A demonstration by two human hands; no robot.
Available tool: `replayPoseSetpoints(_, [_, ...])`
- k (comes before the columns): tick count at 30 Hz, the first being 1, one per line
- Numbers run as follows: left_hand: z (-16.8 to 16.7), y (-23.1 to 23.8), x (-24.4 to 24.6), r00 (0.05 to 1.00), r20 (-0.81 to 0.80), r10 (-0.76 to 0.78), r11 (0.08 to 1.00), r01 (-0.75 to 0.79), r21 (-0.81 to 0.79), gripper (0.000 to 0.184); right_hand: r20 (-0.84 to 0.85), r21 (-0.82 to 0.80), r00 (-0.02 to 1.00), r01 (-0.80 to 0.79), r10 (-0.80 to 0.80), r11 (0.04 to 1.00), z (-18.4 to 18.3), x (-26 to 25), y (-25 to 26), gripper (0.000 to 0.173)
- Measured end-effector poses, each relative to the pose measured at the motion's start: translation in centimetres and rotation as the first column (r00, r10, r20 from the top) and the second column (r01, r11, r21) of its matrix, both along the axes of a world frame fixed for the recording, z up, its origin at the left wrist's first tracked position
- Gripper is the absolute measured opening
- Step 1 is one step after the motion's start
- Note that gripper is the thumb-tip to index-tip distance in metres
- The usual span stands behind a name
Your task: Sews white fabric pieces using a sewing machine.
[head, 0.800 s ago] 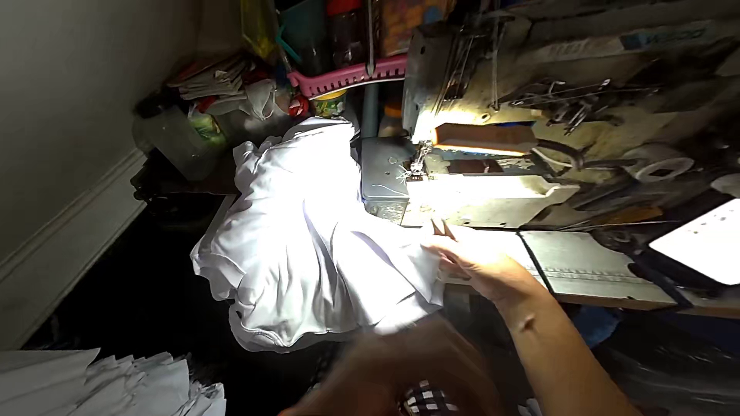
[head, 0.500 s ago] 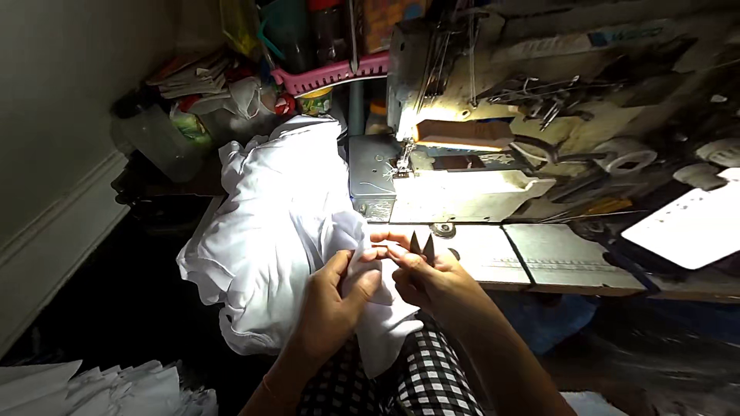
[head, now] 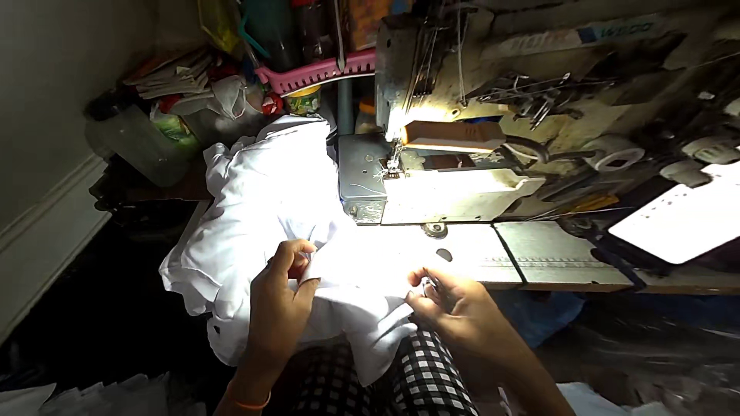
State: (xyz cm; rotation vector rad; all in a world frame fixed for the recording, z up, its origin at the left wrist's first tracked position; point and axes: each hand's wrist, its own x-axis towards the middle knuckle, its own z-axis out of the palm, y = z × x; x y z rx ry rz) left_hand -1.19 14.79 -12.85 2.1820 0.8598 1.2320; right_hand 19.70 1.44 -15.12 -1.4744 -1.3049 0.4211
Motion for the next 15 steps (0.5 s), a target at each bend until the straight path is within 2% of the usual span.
replayPoseSetpoints(1, [0.3, -0.5, -0.1, 1.0, -0.023, -0.001, 0.998, 0.003, 0.064, 0.019, 0.034, 0.034, 0.999, -0.001, 0.0, 0.999, 0.2, -0.5, 0.0, 0.025])
replayPoseSetpoints(2, [0.7, -1.5, 0.1, 0.997, -0.021, -0.069, 0.994, 0.071, 0.085, 0.013, 0.09, 0.062, 0.996, 0.004, -0.01, 0.998, 0.6, -1.4, 0.3, 0.038])
replayPoseSetpoints(3, [1.3, -2.6, 0.4, 0.978, 0.008, -0.208, 0.976, 0.207, 0.065, 0.016, 0.154, 0.085, 0.987, 0.028, -0.04, 0.996, 1.1, -2.5, 0.7, 0.046])
replayPoseSetpoints(5, [2.0, -3.8, 1.3, 0.846, 0.186, -0.5, 0.857, 0.514, -0.036, 0.018, 0.242, 0.176, 0.954, 0.134, -0.174, 0.975, 1.6, -4.0, 2.2, 0.045])
replayPoseSetpoints(6, [2.0, -3.7, 1.6, 0.79, 0.29, -0.54, 0.806, 0.584, -0.092, 0.017, 0.231, 0.212, 0.945, 0.184, -0.232, 0.96, 1.3, -3.9, 2.8, 0.038])
replayPoseSetpoints(7, [1.7, -3.3, 1.5, 0.765, 0.398, -0.506, 0.776, 0.605, -0.176, 0.017, 0.152, 0.222, 0.955, 0.22, -0.256, 0.95, 0.8, -3.3, 3.3, 0.029])
replayPoseSetpoints(9, [1.1, -2.2, 1.1, 0.733, 0.606, -0.31, 0.708, 0.603, -0.367, 0.017, -0.182, 0.088, 0.965, 0.208, -0.19, 0.974, 0.2, -1.5, 3.3, 0.011])
replayPoseSetpoints(10, [0.9, -1.7, 1.0, 0.714, 0.671, -0.198, 0.66, 0.603, -0.447, 0.016, -0.396, 0.025, 0.906, 0.171, -0.147, 0.985, 0.1, -0.8, 3.2, 0.005])
replayPoseSetpoints(11, [0.9, -1.6, 1.0, 0.697, 0.712, -0.086, 0.604, 0.604, -0.52, 0.014, -0.581, -0.009, 0.806, 0.133, -0.113, 0.991, 0.0, -0.5, 3.0, 0.004])
replayPoseSetpoints(12, [0.9, -1.6, 1.2, 0.689, 0.725, -0.002, 0.557, 0.603, -0.571, 0.013, -0.699, -0.006, 0.711, 0.093, -0.07, 0.996, 0.0, -0.5, 2.9, 0.004])
replayPoseSetpoints(13, [0.7, -1.7, 1.5, 0.706, 0.708, 0.021, 0.556, 0.581, -0.595, 0.013, -0.742, 0.013, 0.669, 0.055, -0.027, 0.998, 0.0, -0.7, 2.9, 0.003])
replayPoseSetpoints(14, [0.4, -1.8, 1.8, 0.743, 0.669, -0.019, 0.606, 0.541, -0.583, 0.012, -0.696, 0.03, 0.718, 0.011, 0.013, 0.999, 0.0, -1.0, 2.8, 0.006])
replayPoseSetpoints(15, [0.1, -1.9, 2.1, 0.793, 0.598, -0.114, 0.697, 0.493, -0.521, 0.013, -0.563, 0.037, 0.826, -0.015, 0.033, 0.999, 0.2, -1.4, 2.7, 0.018])
